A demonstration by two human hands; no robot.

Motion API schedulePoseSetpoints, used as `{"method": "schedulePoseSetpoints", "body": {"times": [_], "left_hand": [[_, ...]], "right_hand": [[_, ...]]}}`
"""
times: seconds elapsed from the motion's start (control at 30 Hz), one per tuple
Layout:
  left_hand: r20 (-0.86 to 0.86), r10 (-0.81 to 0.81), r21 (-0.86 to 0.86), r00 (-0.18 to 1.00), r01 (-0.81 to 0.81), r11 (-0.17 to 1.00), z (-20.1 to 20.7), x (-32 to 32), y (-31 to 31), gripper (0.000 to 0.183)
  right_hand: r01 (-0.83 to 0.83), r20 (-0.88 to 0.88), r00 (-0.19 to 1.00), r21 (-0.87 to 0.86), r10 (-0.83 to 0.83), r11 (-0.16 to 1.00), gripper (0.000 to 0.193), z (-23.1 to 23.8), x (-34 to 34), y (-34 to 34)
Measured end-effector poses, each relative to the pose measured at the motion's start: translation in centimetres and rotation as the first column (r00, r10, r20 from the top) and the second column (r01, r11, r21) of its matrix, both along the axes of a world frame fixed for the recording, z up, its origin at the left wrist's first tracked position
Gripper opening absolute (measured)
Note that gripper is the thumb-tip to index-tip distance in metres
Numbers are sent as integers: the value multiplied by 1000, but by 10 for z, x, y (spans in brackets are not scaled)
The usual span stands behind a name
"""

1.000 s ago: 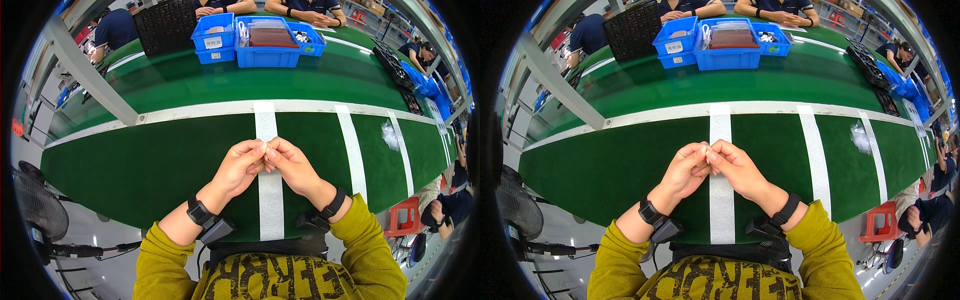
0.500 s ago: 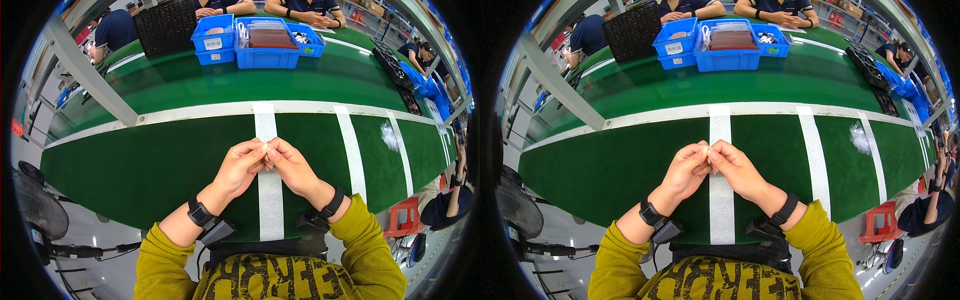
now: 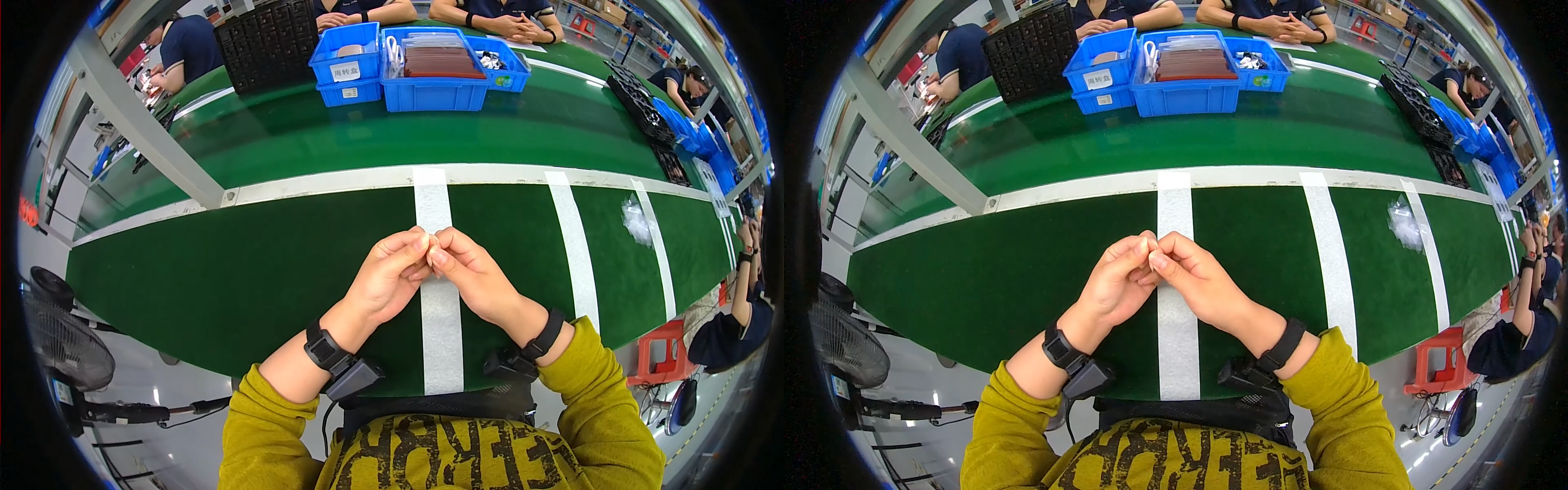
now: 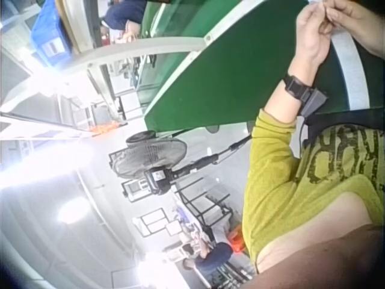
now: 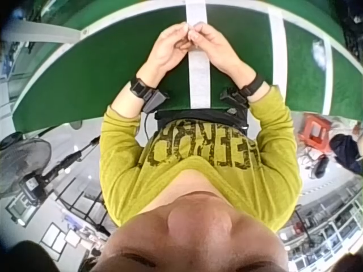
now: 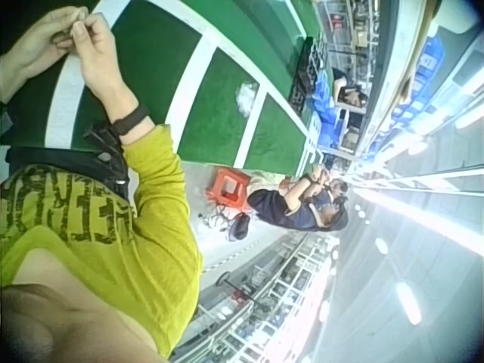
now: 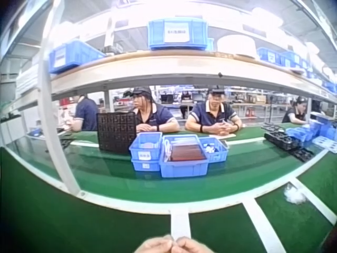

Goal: The worker is inspecting and assembling small hardware components on a production line.

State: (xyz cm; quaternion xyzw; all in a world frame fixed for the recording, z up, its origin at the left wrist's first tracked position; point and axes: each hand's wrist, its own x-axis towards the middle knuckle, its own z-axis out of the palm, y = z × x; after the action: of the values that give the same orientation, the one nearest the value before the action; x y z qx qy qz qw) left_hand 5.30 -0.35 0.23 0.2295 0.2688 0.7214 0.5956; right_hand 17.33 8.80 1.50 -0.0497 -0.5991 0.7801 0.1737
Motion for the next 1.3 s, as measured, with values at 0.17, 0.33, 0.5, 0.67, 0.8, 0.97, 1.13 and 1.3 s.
{"method": "schedulePoseSetpoints", "body": {"times": [0.17, 0.33, 0.5, 0.67, 0.8, 0.97, 1.13, 1.3], "left_hand": [[-66, 75, 16, 995, -74, 997, 1, 4, 1, 17], [-45, 36, 40, 998, -34, 999, 0, 1, 0, 18], [-20, 30, 38, 999, -30, 999, 0, 1, 0, 17], [-93, 101, -42, 991, -105, 994, 0, 3, 0, 21], [-76, 102, -47, 992, -106, 993, 0, 3, 1, 21], [-81, 86, -73, 993, -92, 993, 0, 3, 1, 22], [-68, 94, -61, 993, -99, 993, 1, 4, 1, 23], [-1, 109, -101, 994, -109, 989, -1, 0, 2, 23]], "right_hand": [[20, 2, 1000, 58, -20, 998, 19, -1, -1, 1], [31, 6, 999, 52, -32, 998, 19, -4, -1, 2], [8, 29, 1000, 96, -11, 995, 17, 1, 1, 4], [14, 57, 998, 181, -25, 983, 17, 6, 5, 5], [42, 82, 994, 285, -68, 958, 16, 7, 5, 6], [47, 100, 992, 222, -71, 974, 14, 7, 4, 7], [23, 40, 999, 89, -26, 996, 13, 2, 3, 8], [-6, -29, 1000, -28, 5, 1000, 15, -4, 3, 16]]}}
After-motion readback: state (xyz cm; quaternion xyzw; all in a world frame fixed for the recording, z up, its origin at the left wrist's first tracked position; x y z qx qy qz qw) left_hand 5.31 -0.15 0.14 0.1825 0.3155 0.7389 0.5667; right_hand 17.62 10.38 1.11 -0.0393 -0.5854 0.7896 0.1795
